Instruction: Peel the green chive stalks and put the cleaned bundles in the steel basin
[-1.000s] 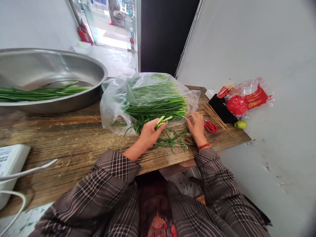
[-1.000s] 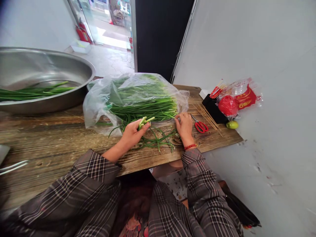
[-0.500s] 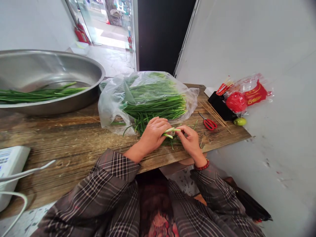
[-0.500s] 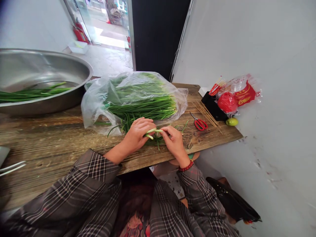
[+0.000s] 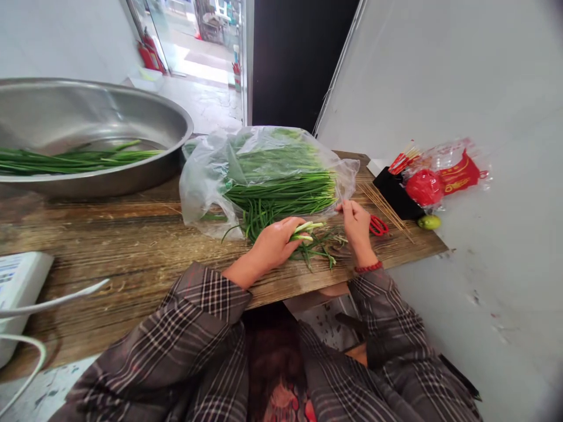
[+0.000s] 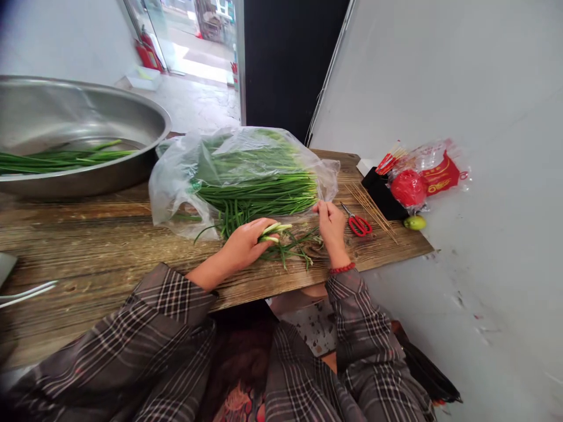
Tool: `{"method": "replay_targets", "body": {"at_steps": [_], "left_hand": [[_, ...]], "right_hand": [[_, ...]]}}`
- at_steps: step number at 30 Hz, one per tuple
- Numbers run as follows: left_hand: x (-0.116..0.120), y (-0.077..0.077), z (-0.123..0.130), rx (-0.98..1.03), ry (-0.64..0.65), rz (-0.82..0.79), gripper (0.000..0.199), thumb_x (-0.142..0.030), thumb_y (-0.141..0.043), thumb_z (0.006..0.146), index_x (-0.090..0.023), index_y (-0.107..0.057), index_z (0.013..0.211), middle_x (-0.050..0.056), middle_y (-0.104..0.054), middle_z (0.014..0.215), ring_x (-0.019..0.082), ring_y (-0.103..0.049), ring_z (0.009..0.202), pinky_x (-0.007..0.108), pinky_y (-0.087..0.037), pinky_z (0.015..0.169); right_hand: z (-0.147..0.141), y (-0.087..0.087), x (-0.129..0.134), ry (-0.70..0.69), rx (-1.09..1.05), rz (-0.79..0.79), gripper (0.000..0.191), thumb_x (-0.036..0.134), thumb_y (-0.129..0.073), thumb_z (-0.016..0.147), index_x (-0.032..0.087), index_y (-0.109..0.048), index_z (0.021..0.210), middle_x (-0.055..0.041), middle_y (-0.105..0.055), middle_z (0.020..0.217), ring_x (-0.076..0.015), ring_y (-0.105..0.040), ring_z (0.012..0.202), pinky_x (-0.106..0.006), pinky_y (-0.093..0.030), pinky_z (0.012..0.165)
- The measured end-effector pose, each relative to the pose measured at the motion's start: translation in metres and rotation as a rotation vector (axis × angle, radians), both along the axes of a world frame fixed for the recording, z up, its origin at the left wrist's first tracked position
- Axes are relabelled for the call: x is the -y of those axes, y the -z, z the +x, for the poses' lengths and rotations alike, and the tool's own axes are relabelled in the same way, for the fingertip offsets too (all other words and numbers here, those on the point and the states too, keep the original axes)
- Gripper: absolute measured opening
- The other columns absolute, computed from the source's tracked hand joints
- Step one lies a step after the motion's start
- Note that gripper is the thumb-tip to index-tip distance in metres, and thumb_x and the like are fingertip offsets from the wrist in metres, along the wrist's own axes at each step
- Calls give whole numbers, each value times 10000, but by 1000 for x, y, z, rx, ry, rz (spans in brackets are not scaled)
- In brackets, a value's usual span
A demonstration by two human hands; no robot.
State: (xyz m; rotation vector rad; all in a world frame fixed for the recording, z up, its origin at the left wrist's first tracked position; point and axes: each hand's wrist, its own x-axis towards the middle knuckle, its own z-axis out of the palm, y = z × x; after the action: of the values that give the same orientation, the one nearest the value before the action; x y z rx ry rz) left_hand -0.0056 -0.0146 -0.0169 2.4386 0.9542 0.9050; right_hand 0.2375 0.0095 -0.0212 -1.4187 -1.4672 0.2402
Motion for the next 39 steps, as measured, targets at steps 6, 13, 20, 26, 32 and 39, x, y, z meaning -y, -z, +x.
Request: {"method": "replay_targets", "body": {"at_steps": [6, 13, 20, 26, 32, 39], "left_hand": [[-7, 4, -2, 113, -37, -26, 177, -272, -490, 929, -168, -624, 878, 40, -654, 840, 172, -603, 820, 281, -468, 753], [-7, 3, -1, 178, -61, -29, 217, -297, -490, 933, -169, -591, 789, 24, -612, 778, 150, -565, 755, 258, -439, 708], [-6, -2, -1, 318, -126, -3, 249, -318, -485, 943, -167, -597, 781, 33, -609, 793, 142, -561, 758, 263, -463, 716], [-3, -4, 0, 366, 41, 12, 222, -281, -484, 948, -178, -652, 1049, 92, -682, 1140, 189, -608, 1098, 357, -465, 974], [-5, 4, -1, 57, 45, 51, 173, -240, -491, 926, -189, -653, 957, 37, -708, 933, 187, -637, 933, 383, -406, 977], [-6, 1, 0, -12, -56, -50, 189, -268, -487, 915, -179, -570, 771, 8, -620, 711, 156, -573, 669, 270, -377, 646]], "right_hand": [[14, 8, -36, 14, 476, 22, 267, 330, -497, 901, 204, -720, 976, -101, -712, 1040, -239, -580, 1016, -410, -395, 940], [10, 14, -24, 66, 479, -10, 131, 294, -591, 842, 211, -681, 889, -76, -696, 994, -244, -561, 987, -404, -391, 917], [-7, 12, 21, -52, 125, 19, 196, 371, -564, 873, 198, -658, 869, -30, -680, 843, -172, -596, 782, -306, -455, 736], [-36, -3, 70, -153, 178, 26, 175, 357, -549, 907, 231, -659, 852, -29, -685, 845, -182, -613, 822, -327, -452, 773], [-56, -11, 77, -116, -14, -85, 234, 399, -533, 909, 216, -629, 800, 5, -629, 713, -151, -568, 692, -287, -424, 682], [-69, 1, 67, -216, -286, -174, 256, 440, -526, 900, 207, -630, 894, -15, -658, 828, -154, -602, 771, -286, -461, 725]]}}
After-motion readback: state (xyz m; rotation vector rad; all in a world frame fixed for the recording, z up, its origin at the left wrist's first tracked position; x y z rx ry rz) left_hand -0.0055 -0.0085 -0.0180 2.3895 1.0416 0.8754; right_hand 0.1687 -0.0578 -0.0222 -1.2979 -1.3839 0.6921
